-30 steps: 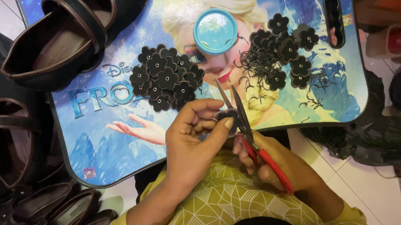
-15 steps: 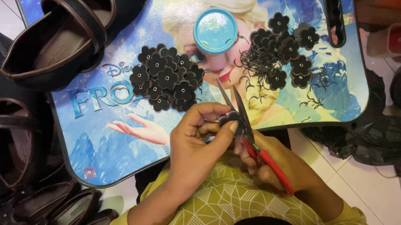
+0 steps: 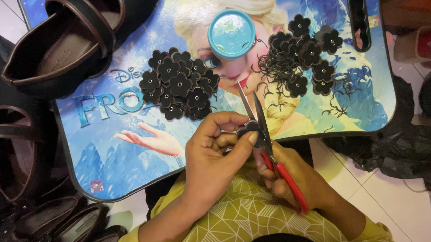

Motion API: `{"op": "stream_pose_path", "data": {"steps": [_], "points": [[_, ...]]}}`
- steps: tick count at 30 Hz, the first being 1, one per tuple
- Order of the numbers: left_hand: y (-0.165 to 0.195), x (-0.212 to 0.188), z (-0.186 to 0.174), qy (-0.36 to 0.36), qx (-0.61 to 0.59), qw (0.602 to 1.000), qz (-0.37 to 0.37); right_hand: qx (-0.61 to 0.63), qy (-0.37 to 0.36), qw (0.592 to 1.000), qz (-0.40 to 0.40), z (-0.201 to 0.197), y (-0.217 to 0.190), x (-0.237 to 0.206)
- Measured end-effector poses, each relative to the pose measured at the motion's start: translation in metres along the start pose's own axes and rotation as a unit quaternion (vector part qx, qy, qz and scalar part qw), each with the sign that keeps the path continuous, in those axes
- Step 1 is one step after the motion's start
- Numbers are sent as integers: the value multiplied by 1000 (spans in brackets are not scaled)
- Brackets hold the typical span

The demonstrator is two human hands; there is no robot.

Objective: The person sits on the floor with a Frozen-themed lap tray and uses red-handled scissors to trim loose threads and excess fabric from black flower-shaped appliqués for shoes. They handle the pieces one at a time, cutting around each flower and setting trimmed pieces into piles on the tray, with finished shoes stacked around them.

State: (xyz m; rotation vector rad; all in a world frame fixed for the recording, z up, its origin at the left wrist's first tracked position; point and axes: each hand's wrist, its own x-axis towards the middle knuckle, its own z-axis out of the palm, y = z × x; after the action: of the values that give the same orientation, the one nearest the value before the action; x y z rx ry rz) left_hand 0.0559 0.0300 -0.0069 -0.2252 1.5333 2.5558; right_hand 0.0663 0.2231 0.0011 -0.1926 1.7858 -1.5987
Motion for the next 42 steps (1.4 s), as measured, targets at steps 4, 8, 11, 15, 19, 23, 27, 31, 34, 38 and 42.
{"op": "stream_pose_path", "data": {"steps": [4,8,11,15,19,23,27,31,34,38,42], "points": [[0,2,0,5,15,1000,0,-31,6,999,17,-2,-2,0],[2,1,-1,6,29,1000,0,-52,7,998,-19,-4,-6,-1],[5,2,-2,8,42,999,6,-72,5,997,-33,-7,-6,-1],[9,2,-3,4,54,998,11,-94,3,995,-21,-11,-2,-1],[12,3,-4,-2,35,999,10,-90,2,996,-18,-13,1,-2],[14,4,-5,-2,48,999,-1,-98,4,995,-13,-15,1,-3],[15,5,-9,-17,45,999,2,-110,4,994,-3,-17,1,-3],[16,4,-11,-20,25,999,-13,-127,1,992,-11,-21,-1,-4],[15,5,-12,-19,38,999,-11,-134,1,991,-8,-22,-1,-4],[17,5,-14,-17,50,999,-3,-132,3,991,-10,-22,0,-4],[19,5,-15,-12,55,998,-10,-128,4,992,5,-23,0,-4]]}}
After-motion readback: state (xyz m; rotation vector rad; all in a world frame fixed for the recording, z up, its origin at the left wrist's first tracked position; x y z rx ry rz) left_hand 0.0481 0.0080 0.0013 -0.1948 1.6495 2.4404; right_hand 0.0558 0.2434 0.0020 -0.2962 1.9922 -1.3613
